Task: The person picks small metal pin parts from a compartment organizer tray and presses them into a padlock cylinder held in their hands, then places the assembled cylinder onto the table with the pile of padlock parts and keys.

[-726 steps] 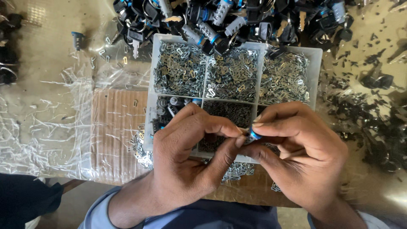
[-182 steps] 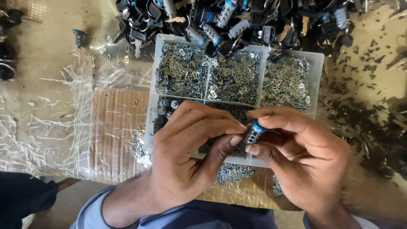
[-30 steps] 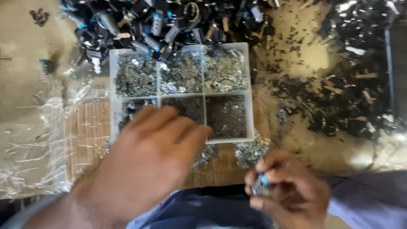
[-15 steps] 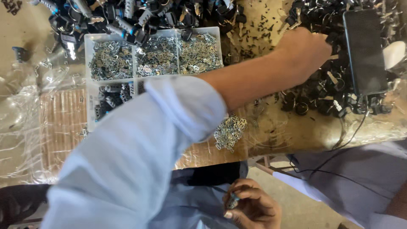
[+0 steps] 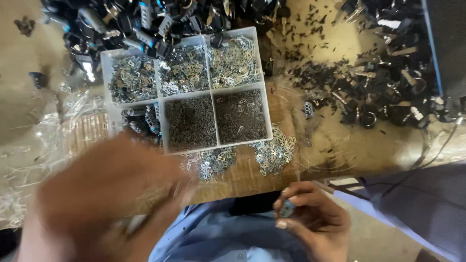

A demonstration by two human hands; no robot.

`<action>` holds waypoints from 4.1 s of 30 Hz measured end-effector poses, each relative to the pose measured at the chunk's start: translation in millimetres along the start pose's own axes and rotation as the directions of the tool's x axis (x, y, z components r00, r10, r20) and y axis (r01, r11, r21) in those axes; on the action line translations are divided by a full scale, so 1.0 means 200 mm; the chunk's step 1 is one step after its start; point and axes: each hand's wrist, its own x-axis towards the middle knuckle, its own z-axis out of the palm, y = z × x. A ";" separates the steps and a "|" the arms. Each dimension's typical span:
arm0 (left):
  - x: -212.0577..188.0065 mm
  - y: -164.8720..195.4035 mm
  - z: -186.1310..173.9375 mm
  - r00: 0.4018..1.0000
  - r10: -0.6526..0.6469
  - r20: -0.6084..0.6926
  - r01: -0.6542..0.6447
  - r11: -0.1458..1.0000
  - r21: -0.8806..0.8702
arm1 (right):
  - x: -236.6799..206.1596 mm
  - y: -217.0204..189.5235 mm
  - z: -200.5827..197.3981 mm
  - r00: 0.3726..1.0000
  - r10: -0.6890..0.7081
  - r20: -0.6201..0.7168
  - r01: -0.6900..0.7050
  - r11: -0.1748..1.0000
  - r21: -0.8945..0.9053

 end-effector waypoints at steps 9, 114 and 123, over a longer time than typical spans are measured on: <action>0.01 0.15 0.67 0.993 -0.043 -0.108 -0.015 0.870 -0.492 | 0.16 -0.38 -0.22 0.941 -0.333 0.058 0.337 0.937 -0.094; -0.26 0.11 0.63 0.924 -0.245 -0.294 0.107 0.904 -0.414 | -0.04 0.00 0.22 0.972 0.197 0.128 -0.214 0.968 0.131; -0.37 0.05 0.64 0.899 -0.391 0.200 0.410 0.582 -0.703 | -0.06 0.03 0.22 0.976 0.005 0.216 0.001 1.000 -0.029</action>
